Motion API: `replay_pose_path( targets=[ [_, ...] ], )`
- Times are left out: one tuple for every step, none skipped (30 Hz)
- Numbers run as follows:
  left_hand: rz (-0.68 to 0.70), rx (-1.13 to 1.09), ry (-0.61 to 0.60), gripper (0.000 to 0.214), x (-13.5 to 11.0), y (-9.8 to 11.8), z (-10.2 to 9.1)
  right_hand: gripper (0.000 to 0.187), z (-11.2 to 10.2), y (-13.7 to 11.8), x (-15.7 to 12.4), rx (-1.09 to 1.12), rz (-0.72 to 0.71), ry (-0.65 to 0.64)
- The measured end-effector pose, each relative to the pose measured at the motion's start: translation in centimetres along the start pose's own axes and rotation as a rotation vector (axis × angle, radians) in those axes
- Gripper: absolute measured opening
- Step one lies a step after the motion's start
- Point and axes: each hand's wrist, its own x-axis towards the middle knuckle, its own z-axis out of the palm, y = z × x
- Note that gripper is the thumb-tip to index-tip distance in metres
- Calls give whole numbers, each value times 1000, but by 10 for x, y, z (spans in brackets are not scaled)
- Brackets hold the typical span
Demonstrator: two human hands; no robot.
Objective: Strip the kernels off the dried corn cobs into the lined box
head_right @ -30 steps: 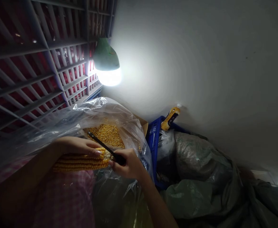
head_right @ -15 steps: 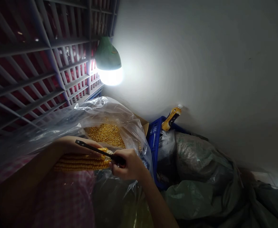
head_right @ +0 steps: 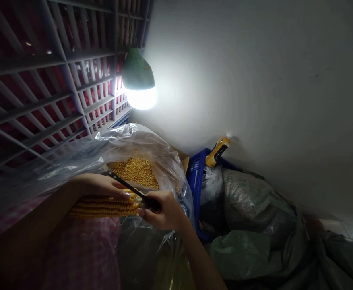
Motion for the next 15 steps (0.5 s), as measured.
replay_pose_path(
  targets=[
    [2, -36, -19, 55, -1, 2, 0, 23, 1, -2, 0, -28, 4, 8],
    [5, -72, -40, 54, -2, 5, 0, 21, 1, -3, 1, -59, 8, 16],
    [10, -89, -42, 52, -3, 7, 0, 18, 2, -4, 1, -94, 10, 26],
    [15, -87, -33, 51, -4, 8, 0, 16, 4, -5, 1, -129, 8, 35],
    [20, -83, -20, 49, -4, 9, 0, 15, 5, -6, 2, -159, 2, 44],
    [22, -77, -15, 47, -5, 10, -1, 15, 6, -6, 2, -183, -5, 55],
    [22, -72, -13, 46, -4, 10, -1, 15, 7, -7, 2, -202, -11, 65],
    [24, -71, -13, 46, -4, 10, -1, 15, 7, -7, 1, -214, -16, 73],
    [26, -71, -14, 46, -4, 10, -1, 15, 8, -7, 1, -218, -18, 77],
    [27, -69, -15, 47, -3, 9, -1, 14, 8, -7, 1, -215, -16, 77],
    [25, -68, -18, 47, -3, 8, -1, 14, 8, -6, 1, -207, -13, 75],
    [22, -72, -29, 49, -3, 7, -1, 13, 7, -4, 1, -192, -10, 68],
    [17, -86, -40, 50, -2, 5, -1, 12, 7, -1, 1, -163, -9, 56],
    [6, -105, -64, 53, -2, 4, -2, 11, 6, 2, 0, -112, -4, 39],
    [-7, -128, -88, 56, -1, 3, -2, 12, 5, 5, 0, -39, 4, 18]
  ],
)
